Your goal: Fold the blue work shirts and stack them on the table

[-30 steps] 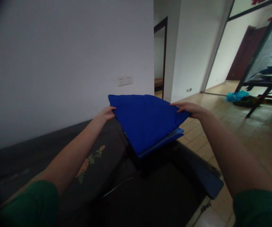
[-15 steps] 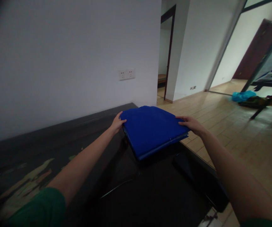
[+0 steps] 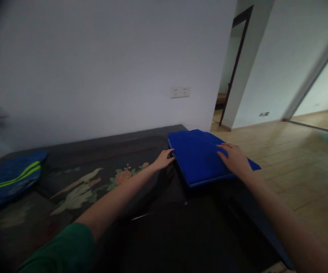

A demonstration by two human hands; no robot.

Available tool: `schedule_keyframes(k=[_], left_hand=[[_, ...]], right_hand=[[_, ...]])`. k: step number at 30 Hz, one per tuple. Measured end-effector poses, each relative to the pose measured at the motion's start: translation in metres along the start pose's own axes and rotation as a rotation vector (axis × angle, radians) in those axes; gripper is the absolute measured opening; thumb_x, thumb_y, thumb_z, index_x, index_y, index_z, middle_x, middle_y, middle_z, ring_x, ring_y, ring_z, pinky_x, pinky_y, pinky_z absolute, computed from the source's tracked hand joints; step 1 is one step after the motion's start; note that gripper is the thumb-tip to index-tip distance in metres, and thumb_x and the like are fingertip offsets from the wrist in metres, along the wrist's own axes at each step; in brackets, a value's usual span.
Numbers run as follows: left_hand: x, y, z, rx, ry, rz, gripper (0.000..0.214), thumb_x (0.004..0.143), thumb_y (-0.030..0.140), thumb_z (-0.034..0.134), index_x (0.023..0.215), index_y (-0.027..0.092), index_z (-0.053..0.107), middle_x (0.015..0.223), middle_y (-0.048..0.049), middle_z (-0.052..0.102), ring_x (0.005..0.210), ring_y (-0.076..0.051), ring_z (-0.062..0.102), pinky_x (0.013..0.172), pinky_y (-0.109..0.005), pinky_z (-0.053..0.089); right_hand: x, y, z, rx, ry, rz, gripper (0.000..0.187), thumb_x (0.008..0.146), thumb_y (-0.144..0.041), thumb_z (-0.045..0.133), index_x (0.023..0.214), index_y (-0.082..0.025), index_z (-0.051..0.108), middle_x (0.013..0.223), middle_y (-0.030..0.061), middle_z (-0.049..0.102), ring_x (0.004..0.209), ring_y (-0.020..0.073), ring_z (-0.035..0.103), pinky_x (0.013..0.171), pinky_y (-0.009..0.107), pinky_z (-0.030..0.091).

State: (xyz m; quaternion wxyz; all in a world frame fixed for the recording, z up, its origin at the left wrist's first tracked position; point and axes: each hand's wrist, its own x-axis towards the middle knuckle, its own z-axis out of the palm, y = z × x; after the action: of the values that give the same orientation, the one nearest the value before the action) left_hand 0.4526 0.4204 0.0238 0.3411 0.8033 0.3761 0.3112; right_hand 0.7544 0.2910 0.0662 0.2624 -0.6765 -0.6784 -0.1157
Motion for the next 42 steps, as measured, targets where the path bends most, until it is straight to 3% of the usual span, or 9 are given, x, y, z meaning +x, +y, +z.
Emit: schedule_keyframes(k=[4,7,10,14,19,24,28,33,42], left_hand=[[-0.072,-0.008,-0.03,0.237,0.043,0.145,0.046,0.084,0.02,0.058,0.13,0.019,0.055,0.136,-0.0142,0.046,0.127,-0.026,0.046,0.109,-0.043,0.038],[-0.141,-0.036,-0.096,0.393,0.14,0.129,0.039,0.086,0.02,0.054,0.125,0.024,0.058,0.138,-0.0097,0.046,0.127,-0.022,0.046,0.108,-0.038,0.038],[-0.221,-0.077,-0.195,0.628,0.345,-0.129,0.032,0.085,0.018,0.053,0.116,0.023,0.062,0.131,-0.006,0.054,0.122,-0.018,0.049,0.107,-0.032,0.038],[-0.335,-0.126,-0.325,0.761,0.571,-0.402,0.04,0.08,0.01,0.046,0.117,0.004,0.058,0.123,-0.0194,0.056,0.121,-0.03,0.048,0.108,-0.046,0.035],[-0.441,-0.176,-0.405,1.004,0.679,-0.864,0.058,0.081,0.02,0.046,0.136,0.004,0.043,0.142,-0.0209,0.044,0.134,-0.033,0.037,0.109,-0.044,0.032],[-0.464,-0.192,-0.41,0.966,0.621,-1.072,0.065,0.087,0.035,0.043,0.144,0.006,0.034,0.137,-0.0238,0.049,0.124,-0.037,0.047,0.097,-0.049,0.041],[-0.45,-0.174,-0.407,1.002,0.619,-1.078,0.041,0.088,0.027,0.042,0.122,0.011,0.058,0.124,-0.0206,0.057,0.118,-0.038,0.05,0.093,-0.053,0.039],[-0.429,-0.152,-0.393,0.957,0.542,-0.974,0.029,0.089,0.013,0.039,0.108,0.006,0.06,0.095,-0.0118,0.066,0.098,-0.026,0.059,0.093,-0.044,0.038],[-0.366,-0.101,-0.261,0.941,0.364,-0.503,0.025,0.09,0.016,0.045,0.106,0.019,0.064,0.107,-0.0092,0.068,0.106,-0.024,0.058,0.111,-0.05,0.021]], right_hand=[[-0.03,-0.089,0.03,0.108,-0.249,-0.425,0.049,0.086,-0.048,0.056,0.13,-0.027,0.059,0.139,0.0083,0.055,0.127,0.0297,0.051,0.106,0.05,0.04],[-0.052,-0.104,0.05,0.095,-0.228,-0.492,0.041,0.087,-0.047,0.051,0.12,-0.028,0.067,0.135,0.0079,0.059,0.121,0.0318,0.057,0.104,0.056,0.041],[-0.06,-0.092,0.064,0.154,-0.122,-0.464,0.04,0.09,-0.045,0.044,0.116,-0.028,0.068,0.124,0.0064,0.066,0.109,0.0298,0.065,0.099,0.052,0.048],[-0.062,-0.075,0.076,0.152,-0.017,-0.417,0.042,0.091,-0.048,0.041,0.122,-0.031,0.065,0.119,0.0086,0.069,0.102,0.0296,0.067,0.089,0.046,0.053],[-0.066,-0.082,0.081,0.134,0.055,-0.498,0.046,0.091,-0.054,0.035,0.12,-0.034,0.065,0.116,0.0108,0.069,0.107,0.0331,0.063,0.1,0.053,0.041],[-0.086,-0.129,0.078,0.089,0.085,-0.581,0.042,0.093,-0.042,0.038,0.127,-0.029,0.059,0.126,0.0113,0.063,0.127,0.0345,0.05,0.108,0.059,0.031],[-0.111,-0.183,0.082,0.131,0.046,-0.745,0.035,0.092,-0.031,0.042,0.121,-0.027,0.062,0.121,0.0073,0.067,0.119,0.0294,0.058,0.109,0.059,0.032],[-0.128,-0.233,0.079,0.233,-0.078,-0.792,0.03,0.092,-0.028,0.045,0.113,-0.028,0.067,0.11,0.0041,0.072,0.108,0.024,0.065,0.109,0.057,0.034],[-0.12,-0.332,0.046,0.586,-0.273,-0.605,0.031,0.092,-0.027,0.042,0.103,-0.025,0.071,0.102,0.0072,0.072,0.099,0.0233,0.066,0.091,0.044,0.052]])
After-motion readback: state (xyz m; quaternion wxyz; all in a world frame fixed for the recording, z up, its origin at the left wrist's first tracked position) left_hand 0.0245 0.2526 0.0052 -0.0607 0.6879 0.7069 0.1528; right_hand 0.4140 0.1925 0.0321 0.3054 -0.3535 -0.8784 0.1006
